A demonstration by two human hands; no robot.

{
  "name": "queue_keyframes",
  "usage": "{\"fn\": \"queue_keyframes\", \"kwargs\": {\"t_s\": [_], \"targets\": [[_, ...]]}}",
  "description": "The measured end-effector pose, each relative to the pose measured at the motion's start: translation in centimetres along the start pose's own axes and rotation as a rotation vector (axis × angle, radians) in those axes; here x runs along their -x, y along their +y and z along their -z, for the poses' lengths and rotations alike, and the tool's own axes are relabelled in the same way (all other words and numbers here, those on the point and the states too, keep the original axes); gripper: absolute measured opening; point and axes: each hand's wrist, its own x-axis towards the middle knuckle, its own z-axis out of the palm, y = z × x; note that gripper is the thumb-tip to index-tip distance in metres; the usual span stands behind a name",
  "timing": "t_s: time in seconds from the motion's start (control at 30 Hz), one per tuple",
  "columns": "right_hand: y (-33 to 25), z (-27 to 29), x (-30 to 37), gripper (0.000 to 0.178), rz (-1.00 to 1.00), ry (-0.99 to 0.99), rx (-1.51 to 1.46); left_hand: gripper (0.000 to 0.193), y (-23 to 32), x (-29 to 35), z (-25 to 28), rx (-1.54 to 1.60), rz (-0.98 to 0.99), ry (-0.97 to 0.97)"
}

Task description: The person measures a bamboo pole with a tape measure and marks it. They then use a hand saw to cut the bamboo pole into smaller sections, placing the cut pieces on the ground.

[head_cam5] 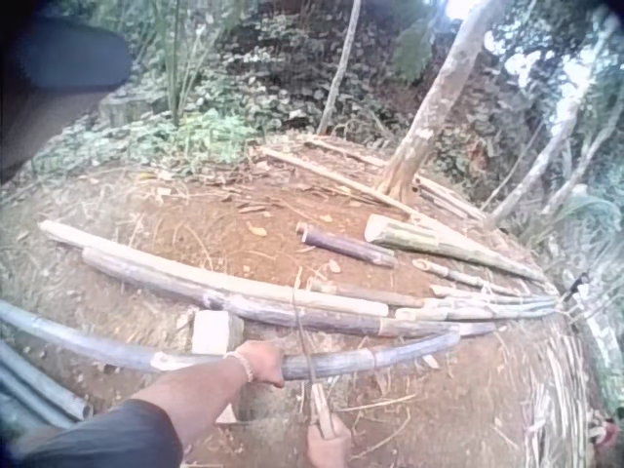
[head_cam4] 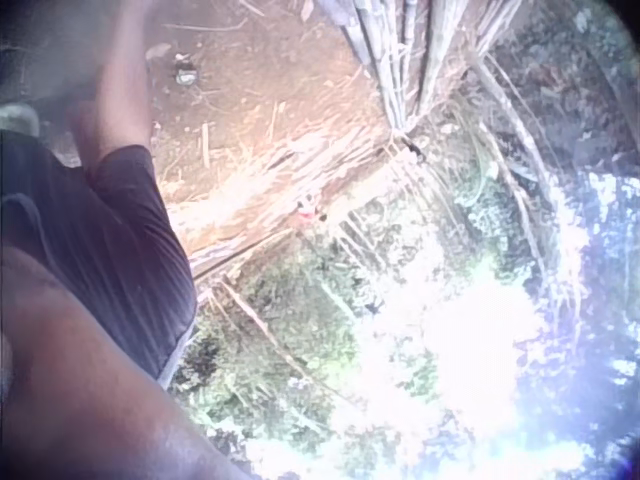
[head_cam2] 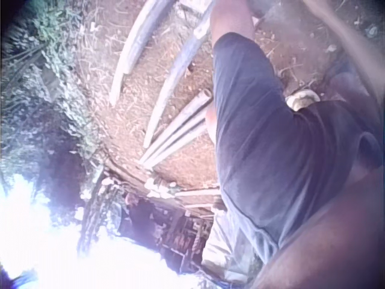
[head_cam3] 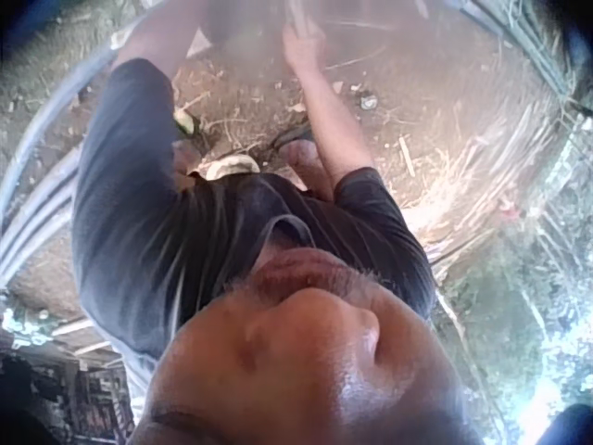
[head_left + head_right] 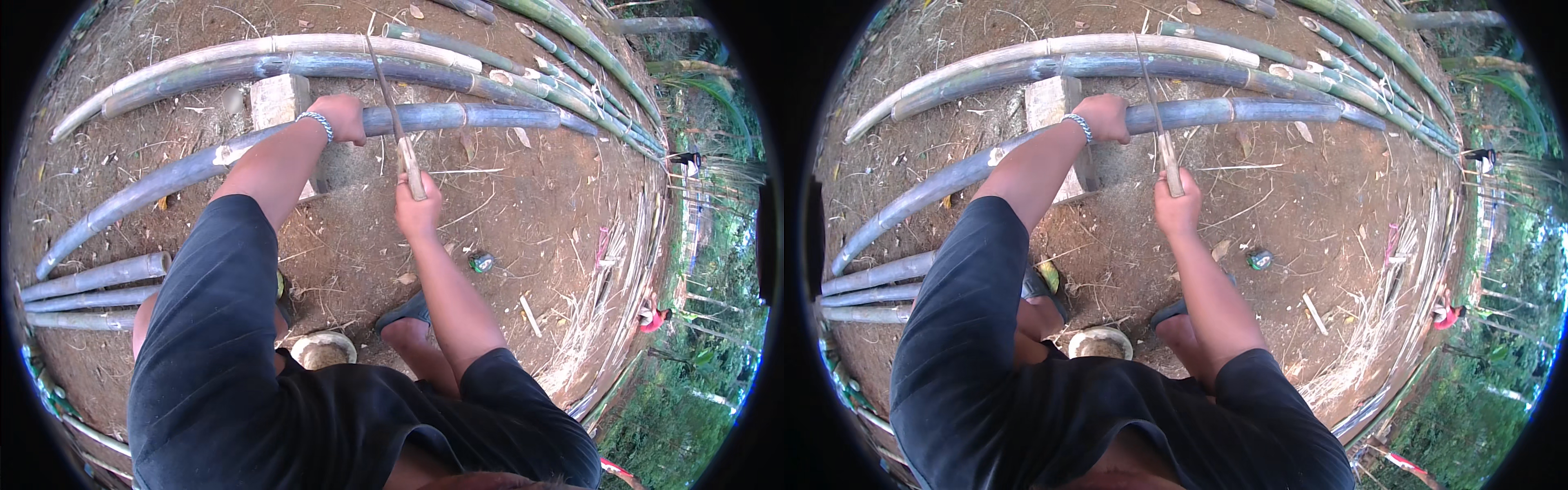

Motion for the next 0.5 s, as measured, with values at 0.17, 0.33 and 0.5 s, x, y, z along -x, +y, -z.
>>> {"fn": "queue_keyframes", "kwargs": {"t_s": [0.17, 0.33, 0.5], "targets": [[0.2, 0.4, -0.4, 0.015, 0.029, -0.048, -0.009, 0.067, -0.3, 0.3, -1.0, -0.064, -0.016, 0.205], [1.2, -0.2, 0.1, 0.013, 0.011, -0.064, -0.078, 0.06, 0.9, 1.9, -5.7, -0.292, -0.023, 0.516], [1.3, -0.6, -0.6, 0.011, -0.006, -0.132, -0.147, 0.049, 0.2, 0.3, -3.5, -0.163, 0.119, 0.276]]}}
